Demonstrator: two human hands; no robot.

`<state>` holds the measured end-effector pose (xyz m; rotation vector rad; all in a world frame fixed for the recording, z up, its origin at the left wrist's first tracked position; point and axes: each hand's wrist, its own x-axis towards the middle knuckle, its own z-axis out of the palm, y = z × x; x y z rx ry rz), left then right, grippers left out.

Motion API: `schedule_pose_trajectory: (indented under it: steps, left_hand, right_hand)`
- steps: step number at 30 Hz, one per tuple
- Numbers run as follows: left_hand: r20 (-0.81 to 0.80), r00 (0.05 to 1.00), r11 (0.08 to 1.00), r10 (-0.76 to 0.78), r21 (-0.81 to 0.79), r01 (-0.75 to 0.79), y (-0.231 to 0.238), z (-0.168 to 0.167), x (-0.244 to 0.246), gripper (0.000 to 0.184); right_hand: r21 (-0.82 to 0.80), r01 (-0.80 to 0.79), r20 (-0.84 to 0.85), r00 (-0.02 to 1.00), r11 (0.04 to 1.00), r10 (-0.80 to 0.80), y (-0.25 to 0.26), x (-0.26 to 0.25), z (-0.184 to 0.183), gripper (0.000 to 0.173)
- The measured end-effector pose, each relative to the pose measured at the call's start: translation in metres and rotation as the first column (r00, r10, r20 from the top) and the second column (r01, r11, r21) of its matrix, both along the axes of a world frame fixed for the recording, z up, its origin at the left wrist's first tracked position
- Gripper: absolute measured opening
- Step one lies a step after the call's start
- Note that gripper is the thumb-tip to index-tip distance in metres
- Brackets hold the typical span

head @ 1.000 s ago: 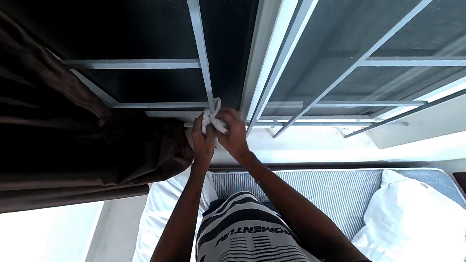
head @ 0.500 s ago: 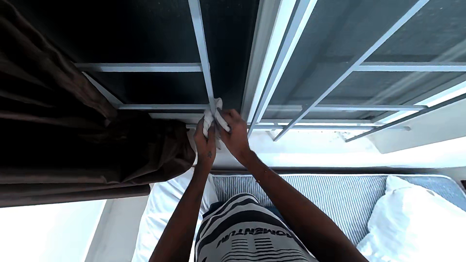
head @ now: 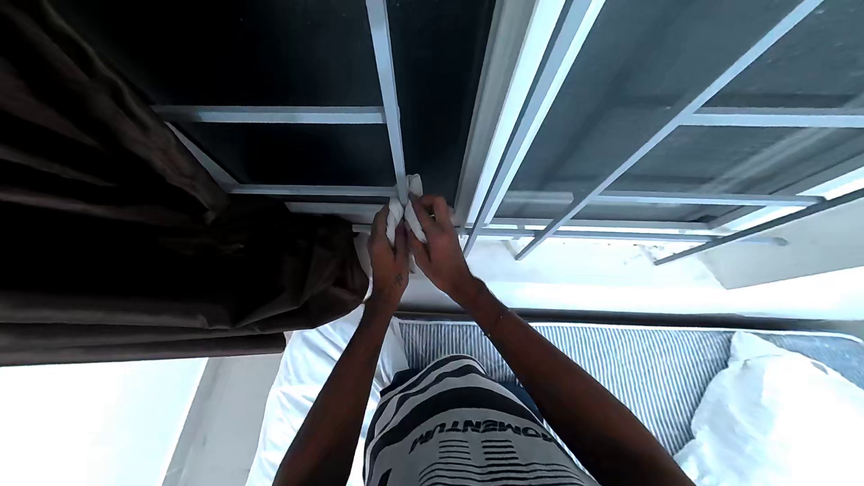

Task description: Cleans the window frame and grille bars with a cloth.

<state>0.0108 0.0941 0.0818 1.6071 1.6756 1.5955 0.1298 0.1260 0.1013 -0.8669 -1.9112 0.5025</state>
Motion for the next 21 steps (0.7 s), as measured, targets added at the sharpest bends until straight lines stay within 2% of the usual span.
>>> schedule_pose_trajectory:
  steps: [4, 6, 8, 11, 13, 15, 17, 21]
  left_hand:
    - [-0.262, 0.964, 0.988, 0.047, -0.127, -0.082, 0.004, -0.021, -0.008, 0.04]
    - [-0.268, 0.963, 0.982, 0.037, -0.171, -0.085, 0.009, -0.018, -0.01, 0.04]
    - [-0.186, 0.982, 0.982, -0.021, -0.19, -0.015, 0.006, -0.006, -0.012, 0.04]
    - [-0.039, 0.999, 0.994, 0.018, -0.111, -0.022, -0.009, 0.017, -0.001, 0.036]
    - [0.035, 0.997, 0.996, 0.062, -0.07, -0.06, -0.028, 0.027, 0.014, 0.038]
    - [0.023, 0.998, 0.995, 0.063, -0.08, -0.061, -0.049, 0.021, 0.026, 0.045]
    - [-0.032, 0.998, 0.994, 0.055, -0.092, -0.057, -0.055, -0.002, 0.031, 0.049]
    - [-0.143, 0.989, 0.967, -0.037, -0.255, -0.001, -0.059, -0.043, 0.026, 0.061]
  right_hand:
    - [0.062, 0.09, 0.287, 0.952, 0.994, -0.104, 0.003, 0.003, -0.037, 0.064]
    - [0.091, 0.124, 0.384, 0.911, 0.988, -0.149, 0.004, 0.004, -0.043, 0.069]
    - [0.033, 0.128, 0.331, 0.934, 0.991, -0.132, 0.001, 0.0, -0.035, 0.065]
    - [-0.066, 0.1, 0.079, 0.992, 0.993, -0.094, -0.007, -0.004, -0.007, 0.048]
    - [-0.053, 0.106, -0.086, 0.99, 0.993, -0.11, -0.016, -0.006, 0.004, 0.037]
    - [-0.017, 0.103, -0.179, 0.978, 0.995, -0.104, -0.02, -0.005, -0.001, 0.028]
    - [0.023, 0.06, -0.166, 0.984, 0.998, -0.056, -0.018, -0.001, -0.015, 0.026]
    - [0.099, -0.04, 0.099, 0.995, 0.994, 0.03, -0.018, 0.014, -0.039, 0.031]
